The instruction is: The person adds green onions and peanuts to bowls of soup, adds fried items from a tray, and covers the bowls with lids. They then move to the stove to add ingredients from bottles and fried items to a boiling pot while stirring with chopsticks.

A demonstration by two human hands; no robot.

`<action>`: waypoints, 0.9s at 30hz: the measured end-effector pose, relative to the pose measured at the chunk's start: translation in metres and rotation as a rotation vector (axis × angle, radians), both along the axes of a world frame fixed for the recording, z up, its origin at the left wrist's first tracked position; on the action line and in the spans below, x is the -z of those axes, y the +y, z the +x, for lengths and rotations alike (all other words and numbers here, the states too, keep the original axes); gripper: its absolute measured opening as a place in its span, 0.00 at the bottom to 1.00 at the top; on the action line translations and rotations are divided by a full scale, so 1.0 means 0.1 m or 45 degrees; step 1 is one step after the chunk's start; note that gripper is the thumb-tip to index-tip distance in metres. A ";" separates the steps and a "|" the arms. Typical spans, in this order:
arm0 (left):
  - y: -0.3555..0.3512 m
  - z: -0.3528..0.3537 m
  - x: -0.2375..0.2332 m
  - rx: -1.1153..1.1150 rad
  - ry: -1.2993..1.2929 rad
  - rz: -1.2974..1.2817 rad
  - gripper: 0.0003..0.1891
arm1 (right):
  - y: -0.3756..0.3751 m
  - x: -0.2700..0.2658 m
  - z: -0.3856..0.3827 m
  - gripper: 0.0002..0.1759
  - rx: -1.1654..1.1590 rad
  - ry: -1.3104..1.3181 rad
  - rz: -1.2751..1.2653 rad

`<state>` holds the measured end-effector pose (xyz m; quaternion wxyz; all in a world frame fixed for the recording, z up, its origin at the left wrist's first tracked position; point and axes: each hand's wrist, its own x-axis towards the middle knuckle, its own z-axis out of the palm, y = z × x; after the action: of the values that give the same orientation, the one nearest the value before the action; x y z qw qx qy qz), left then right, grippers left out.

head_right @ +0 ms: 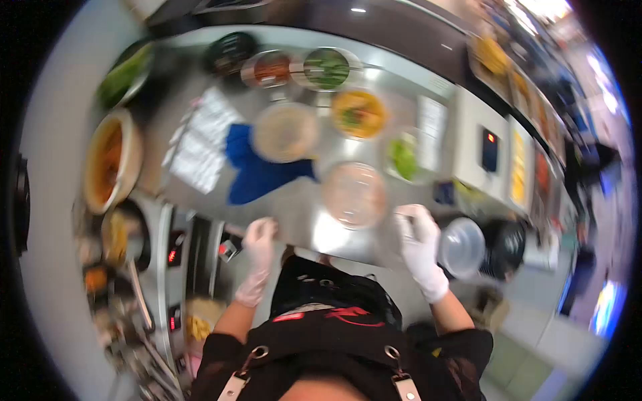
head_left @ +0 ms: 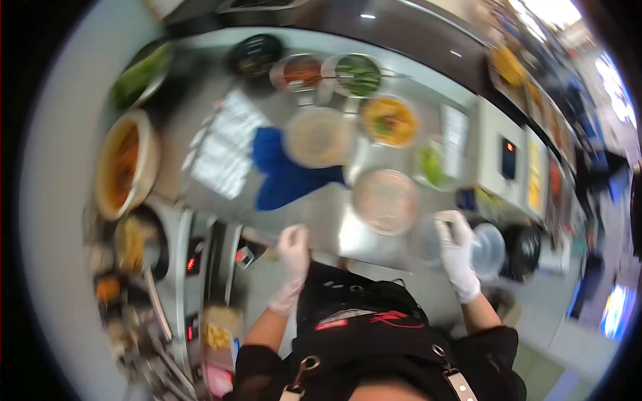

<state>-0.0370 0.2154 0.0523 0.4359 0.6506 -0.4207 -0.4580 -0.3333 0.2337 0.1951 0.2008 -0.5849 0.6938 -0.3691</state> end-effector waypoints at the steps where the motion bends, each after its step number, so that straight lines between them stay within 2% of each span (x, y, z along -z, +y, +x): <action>1: 0.08 -0.01 -0.10 -0.004 0.073 0.109 0.07 | 0.13 0.13 -0.15 0.02 -0.032 0.023 0.016; 2: 0.25 0.08 0.27 0.044 0.020 0.057 0.07 | 0.32 0.34 -0.30 0.03 -0.008 0.001 0.133; 3: 0.31 0.04 0.20 0.061 0.086 0.088 0.07 | 0.44 0.50 -0.38 0.05 -0.075 0.200 0.222; 4: 0.36 0.02 0.22 0.144 0.017 0.182 0.07 | 0.57 0.70 -0.45 0.09 -0.201 0.445 0.239; 7: 0.43 -0.25 0.06 0.384 -0.004 0.177 0.07 | 0.79 1.11 -0.44 0.17 -0.390 0.906 0.408; 9: 0.41 -0.46 0.04 0.583 -0.022 0.176 0.07 | 0.91 1.41 -0.48 0.14 -0.379 0.956 0.397; 11: 0.44 -0.62 0.28 0.699 0.033 0.098 0.06 | 0.99 1.57 -0.52 0.10 -0.331 1.031 0.415; 13: 0.34 -0.83 0.02 0.793 0.008 0.067 0.06 | 1.01 1.47 -0.51 0.06 -0.282 1.005 0.387; 15: 0.25 -0.99 -0.14 1.025 -0.068 -0.232 0.05 | 1.00 1.32 -0.53 0.06 -0.193 0.731 0.397; 16: 0.23 -1.04 -0.13 1.057 -0.048 -0.198 0.06 | 0.99 1.30 -0.55 0.06 -0.183 0.726 0.405; 17: 0.23 -1.11 -0.13 1.074 -0.044 -0.188 0.06 | 0.99 1.29 -0.56 0.07 -0.102 0.554 0.372; 18: 0.24 -1.21 -0.15 1.130 0.030 -0.054 0.07 | 1.00 1.27 -0.56 0.07 -0.021 0.383 0.337; 19: 0.23 -1.34 -0.16 1.180 0.101 0.074 0.09 | 1.00 1.26 -0.56 0.07 -0.011 0.382 0.342; 20: 0.21 -1.50 -0.24 1.126 0.403 0.595 0.12 | 0.98 1.24 -0.56 0.08 0.023 0.285 0.330; 21: 0.25 -1.65 -0.17 1.132 0.401 0.595 0.12 | 0.97 1.23 -0.55 0.09 0.054 0.190 0.314; 23: 0.35 -1.92 0.12 0.831 0.623 0.810 0.12 | 0.94 1.20 -0.52 0.08 0.052 0.210 0.281; 25: 0.41 -2.06 0.19 0.803 0.648 0.764 0.12 | 0.94 1.21 -0.47 0.07 0.047 0.228 0.249; 27: 0.41 -2.15 0.27 0.752 0.659 0.727 0.12 | 0.93 1.26 -0.42 0.06 0.163 0.124 0.249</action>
<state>-0.2518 0.2565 0.0250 0.1817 0.4616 -0.3226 -0.8062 -0.3750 0.3266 0.0686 0.1989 -0.5342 0.7714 -0.2828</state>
